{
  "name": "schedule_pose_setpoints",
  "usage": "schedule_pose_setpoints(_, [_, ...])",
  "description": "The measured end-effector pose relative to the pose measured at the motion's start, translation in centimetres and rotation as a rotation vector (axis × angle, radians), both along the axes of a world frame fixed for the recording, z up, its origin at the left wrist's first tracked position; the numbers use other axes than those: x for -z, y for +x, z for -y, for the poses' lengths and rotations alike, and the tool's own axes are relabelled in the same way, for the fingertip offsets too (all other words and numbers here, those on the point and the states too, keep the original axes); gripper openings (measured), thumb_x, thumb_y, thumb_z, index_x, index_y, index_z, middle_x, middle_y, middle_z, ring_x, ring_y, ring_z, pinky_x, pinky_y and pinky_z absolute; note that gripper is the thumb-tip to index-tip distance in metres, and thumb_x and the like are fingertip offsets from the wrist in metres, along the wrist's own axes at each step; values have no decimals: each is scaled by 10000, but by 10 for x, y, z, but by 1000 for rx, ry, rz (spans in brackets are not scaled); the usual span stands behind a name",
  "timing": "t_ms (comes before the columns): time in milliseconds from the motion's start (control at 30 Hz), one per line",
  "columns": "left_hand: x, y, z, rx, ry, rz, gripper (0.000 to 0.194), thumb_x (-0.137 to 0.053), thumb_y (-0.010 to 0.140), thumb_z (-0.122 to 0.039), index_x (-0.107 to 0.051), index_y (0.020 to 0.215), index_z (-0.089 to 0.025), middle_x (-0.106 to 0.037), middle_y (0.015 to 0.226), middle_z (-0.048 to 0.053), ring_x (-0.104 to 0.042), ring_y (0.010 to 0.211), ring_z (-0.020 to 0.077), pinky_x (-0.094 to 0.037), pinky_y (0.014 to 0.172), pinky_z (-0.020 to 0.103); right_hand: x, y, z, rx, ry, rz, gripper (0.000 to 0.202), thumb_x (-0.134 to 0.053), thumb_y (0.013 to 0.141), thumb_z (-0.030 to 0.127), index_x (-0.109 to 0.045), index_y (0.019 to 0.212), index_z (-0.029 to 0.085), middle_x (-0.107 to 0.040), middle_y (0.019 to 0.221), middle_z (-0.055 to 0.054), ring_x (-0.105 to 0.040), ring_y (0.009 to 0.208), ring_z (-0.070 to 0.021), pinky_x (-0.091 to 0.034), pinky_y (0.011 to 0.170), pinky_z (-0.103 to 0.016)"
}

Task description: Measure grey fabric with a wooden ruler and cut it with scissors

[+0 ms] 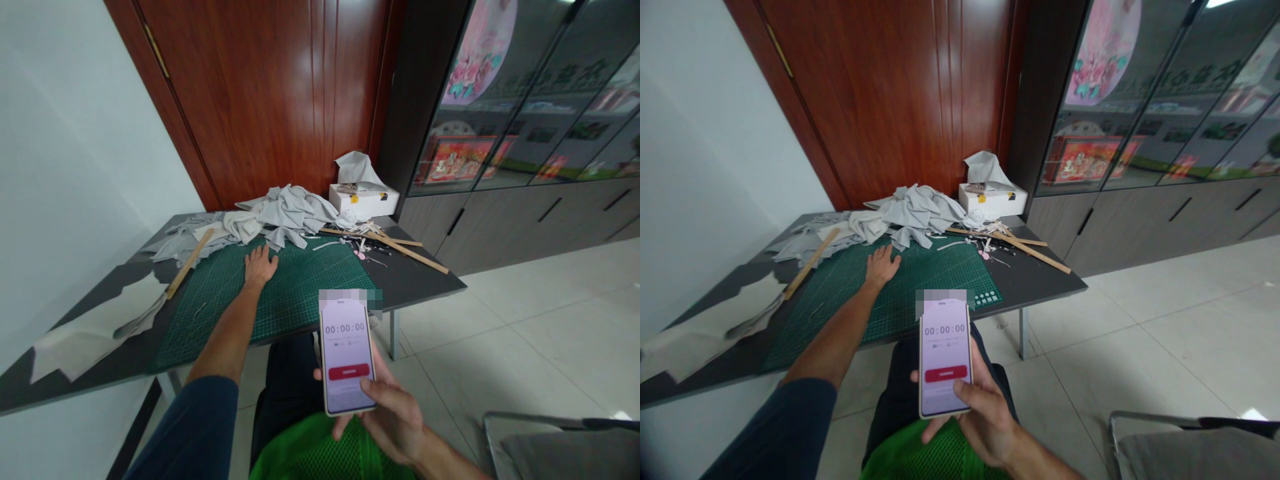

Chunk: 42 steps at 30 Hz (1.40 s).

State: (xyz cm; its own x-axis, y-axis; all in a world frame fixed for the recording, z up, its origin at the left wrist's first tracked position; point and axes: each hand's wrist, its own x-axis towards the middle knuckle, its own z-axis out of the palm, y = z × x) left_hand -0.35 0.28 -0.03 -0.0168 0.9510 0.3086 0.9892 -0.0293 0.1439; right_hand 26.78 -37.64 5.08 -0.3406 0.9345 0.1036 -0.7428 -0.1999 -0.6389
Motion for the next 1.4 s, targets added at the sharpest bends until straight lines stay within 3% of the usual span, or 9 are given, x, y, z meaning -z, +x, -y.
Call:
schedule_pose_setpoints(967, [-2, 1, 2, 6, -16, 3, 690, -338, 1010, -450, -418, 1602, -104, -430, 1648, 209, -370, 1533, 376, -263, 1257, 585, -1, 2, 0, -17, 19, -3, 856, -697, 929, 291, -200, 1624, 237, -669, 1352, -202, -648, 1289, -380, -698, 670, -392])
schedule_pose_setpoints(1400, [1, 1, -1, 3, 3, 21, 698, -349, 1009, -448, -402, 1607, -91, -443, 1639, 211, -374, 1528, 372, -262, 1258, 580, -1, 2, 2, -7, 28, -1, 845, -689, 930, 291, -205, 1623, 268, -654, 1373, -190, -644, 1294, -381, -693, 661, -388])
